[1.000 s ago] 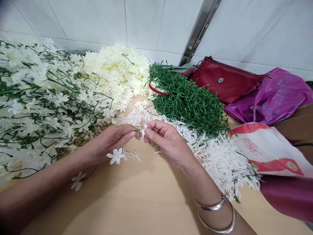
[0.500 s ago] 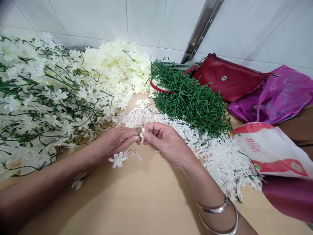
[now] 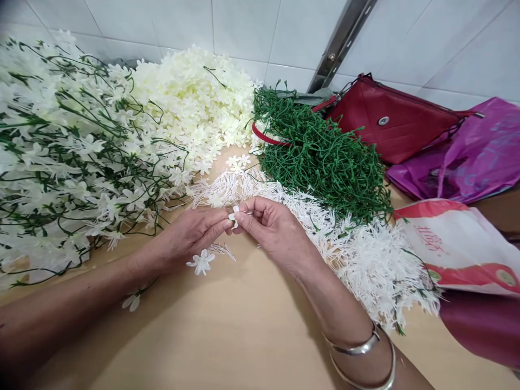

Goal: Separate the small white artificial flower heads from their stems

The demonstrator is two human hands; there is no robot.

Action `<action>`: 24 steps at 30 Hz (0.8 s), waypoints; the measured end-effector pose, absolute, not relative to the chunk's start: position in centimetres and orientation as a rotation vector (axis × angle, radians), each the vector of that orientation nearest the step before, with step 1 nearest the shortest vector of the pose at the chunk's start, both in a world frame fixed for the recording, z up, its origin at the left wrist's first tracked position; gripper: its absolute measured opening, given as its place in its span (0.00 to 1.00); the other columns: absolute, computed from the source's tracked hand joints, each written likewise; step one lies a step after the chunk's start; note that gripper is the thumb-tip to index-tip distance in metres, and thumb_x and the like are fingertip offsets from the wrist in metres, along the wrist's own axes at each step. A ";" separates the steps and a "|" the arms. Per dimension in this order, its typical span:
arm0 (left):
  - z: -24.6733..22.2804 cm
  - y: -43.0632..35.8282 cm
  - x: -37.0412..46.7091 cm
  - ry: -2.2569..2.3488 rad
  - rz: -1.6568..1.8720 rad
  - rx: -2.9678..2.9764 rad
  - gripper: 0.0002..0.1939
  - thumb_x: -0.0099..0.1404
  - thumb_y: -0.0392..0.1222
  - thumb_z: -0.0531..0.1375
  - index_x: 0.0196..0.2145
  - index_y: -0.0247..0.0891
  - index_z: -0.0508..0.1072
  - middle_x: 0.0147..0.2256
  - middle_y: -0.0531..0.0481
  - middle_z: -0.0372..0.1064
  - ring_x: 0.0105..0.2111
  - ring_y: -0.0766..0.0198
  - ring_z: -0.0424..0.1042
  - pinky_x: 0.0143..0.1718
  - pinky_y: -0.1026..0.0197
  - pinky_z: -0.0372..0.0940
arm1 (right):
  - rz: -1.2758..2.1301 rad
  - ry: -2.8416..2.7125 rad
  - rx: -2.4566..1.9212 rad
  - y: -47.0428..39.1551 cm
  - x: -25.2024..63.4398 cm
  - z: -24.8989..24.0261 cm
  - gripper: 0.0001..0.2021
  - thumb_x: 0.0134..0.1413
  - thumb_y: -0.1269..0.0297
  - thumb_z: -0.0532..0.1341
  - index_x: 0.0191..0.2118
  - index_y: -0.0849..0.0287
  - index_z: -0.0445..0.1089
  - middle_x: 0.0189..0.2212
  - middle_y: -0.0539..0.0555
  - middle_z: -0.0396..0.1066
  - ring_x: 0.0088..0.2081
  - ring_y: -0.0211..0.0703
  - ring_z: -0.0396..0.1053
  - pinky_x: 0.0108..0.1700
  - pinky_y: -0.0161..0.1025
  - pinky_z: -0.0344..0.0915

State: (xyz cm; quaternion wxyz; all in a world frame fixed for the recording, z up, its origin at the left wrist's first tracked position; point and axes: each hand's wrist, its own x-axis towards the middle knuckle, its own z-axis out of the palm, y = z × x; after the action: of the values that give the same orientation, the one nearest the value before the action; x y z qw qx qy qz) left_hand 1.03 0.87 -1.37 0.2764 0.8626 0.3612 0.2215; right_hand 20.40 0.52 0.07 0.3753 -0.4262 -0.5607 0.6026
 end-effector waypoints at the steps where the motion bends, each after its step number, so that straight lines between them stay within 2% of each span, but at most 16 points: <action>1: -1.4 0.9 1.0 0.978 0.583 2.318 0.16 0.77 0.43 0.44 0.35 0.39 0.66 0.30 0.53 0.67 0.30 0.63 0.66 0.34 0.62 0.58 | 1.538 -1.442 -1.094 0.5 20.4 0.1 0.20 0.49 0.46 0.72 0.31 0.59 0.71 0.25 0.48 0.72 0.27 0.36 0.66 0.32 0.36 0.59; 14: -1.9 0.8 1.0 1.041 0.497 2.375 0.18 0.76 0.45 0.42 0.36 0.40 0.66 0.32 0.50 0.69 0.32 0.60 0.68 0.37 0.59 0.60 | 1.429 -1.528 -1.155 0.4 20.0 -0.2 0.20 0.53 0.45 0.69 0.31 0.59 0.70 0.24 0.47 0.69 0.25 0.34 0.61 0.29 0.36 0.57; 18: -1.3 0.7 1.4 1.096 0.467 2.292 0.17 0.76 0.46 0.42 0.36 0.40 0.66 0.32 0.50 0.69 0.33 0.59 0.69 0.38 0.58 0.60 | 1.496 -1.457 -1.113 0.5 20.0 -0.1 0.20 0.51 0.46 0.70 0.31 0.58 0.69 0.25 0.48 0.71 0.26 0.35 0.63 0.28 0.35 0.56; 24: -0.8 0.5 1.4 1.040 0.581 2.246 0.16 0.76 0.43 0.43 0.36 0.40 0.66 0.32 0.52 0.68 0.34 0.61 0.68 0.39 0.60 0.60 | 1.642 -1.357 -1.065 0.4 20.7 0.1 0.17 0.54 0.50 0.70 0.39 0.57 0.71 0.25 0.46 0.71 0.23 0.32 0.58 0.23 0.33 0.49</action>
State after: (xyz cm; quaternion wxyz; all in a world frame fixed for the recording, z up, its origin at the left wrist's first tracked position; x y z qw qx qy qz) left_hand 1.38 0.47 -0.79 0.2950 0.8441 0.3909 0.2182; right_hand 20.69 0.43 0.10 0.3708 -0.4154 -0.5291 0.6403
